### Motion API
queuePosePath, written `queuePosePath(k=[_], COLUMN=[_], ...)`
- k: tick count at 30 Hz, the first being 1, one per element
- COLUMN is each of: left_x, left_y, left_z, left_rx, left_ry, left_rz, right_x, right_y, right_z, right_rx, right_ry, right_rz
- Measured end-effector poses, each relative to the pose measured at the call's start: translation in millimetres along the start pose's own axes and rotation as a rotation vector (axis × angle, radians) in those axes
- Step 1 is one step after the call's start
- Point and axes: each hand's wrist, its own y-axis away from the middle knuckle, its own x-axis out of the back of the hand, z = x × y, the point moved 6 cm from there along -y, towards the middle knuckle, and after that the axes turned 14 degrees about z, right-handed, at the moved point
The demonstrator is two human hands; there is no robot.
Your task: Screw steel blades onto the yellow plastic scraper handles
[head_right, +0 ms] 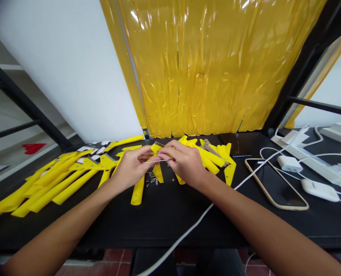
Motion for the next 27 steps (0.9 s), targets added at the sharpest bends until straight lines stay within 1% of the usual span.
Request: queuePosePath(k=[4, 6, 8, 11, 12, 15, 17, 18, 20, 22, 25, 26, 27], left_x=[-0.6, -1.3, -1.8, -1.9, -2.2, -2.2, 0.3, 2.5, 6.2, 5.4, -3.5, -6.3, -7.9], left_y=[2.2, 2.9, 3.0, 2.0, 1.7, 1.6, 1.8, 1.8, 2.6, 5.6, 13.1, 14.8, 15.5], left_z=[1.1, 1.6, 2.2, 3.6, 3.9, 2.2, 0.1, 0.4, 5.6, 15.2, 25.1, 25.2, 23.8], left_rx=[-0.034, -0.031, -0.019, -0.02, -0.026, -0.019, -0.001, -0.009, -0.092, -0.254, -0.503, -0.551, -0.57], left_ry=[-0.128, -0.129, -0.113, -0.123, -0.129, -0.156, -0.194, -0.22, -0.284, -0.359, -0.492, -0.53, -0.56], left_rz=[0.013, 0.013, 0.003, -0.037, -0.061, -0.126, -0.111, -0.082, -0.011, 0.017, -0.023, -0.039, -0.046], right_x=[0.6, 0.3, 0.3, 1.9, 0.8, -10.2, -16.8, -18.4, -19.4, -19.9, -21.8, -22.7, -24.0], right_y=[1.0, 1.0, 0.2, -1.0, -0.6, 3.8, 7.7, 9.4, 12.4, 16.2, 24.2, 26.8, 29.0], right_z=[-1.5, -3.4, -1.7, 11.4, 16.6, 28.5, 34.3, 37.2, 42.8, 46.9, 49.4, 49.3, 48.9], right_rx=[0.004, 0.005, -0.045, -0.262, -0.344, -0.57, -0.715, -0.785, -0.925, -1.062, -1.252, -1.301, -1.336], right_ry=[0.058, 0.075, 0.077, 0.046, 0.007, -0.201, -0.326, -0.366, -0.433, -0.495, -0.566, -0.582, -0.6], right_rz=[-0.002, -0.008, -0.005, 0.023, 0.011, -0.113, -0.172, -0.176, -0.149, -0.124, -0.143, -0.161, -0.186])
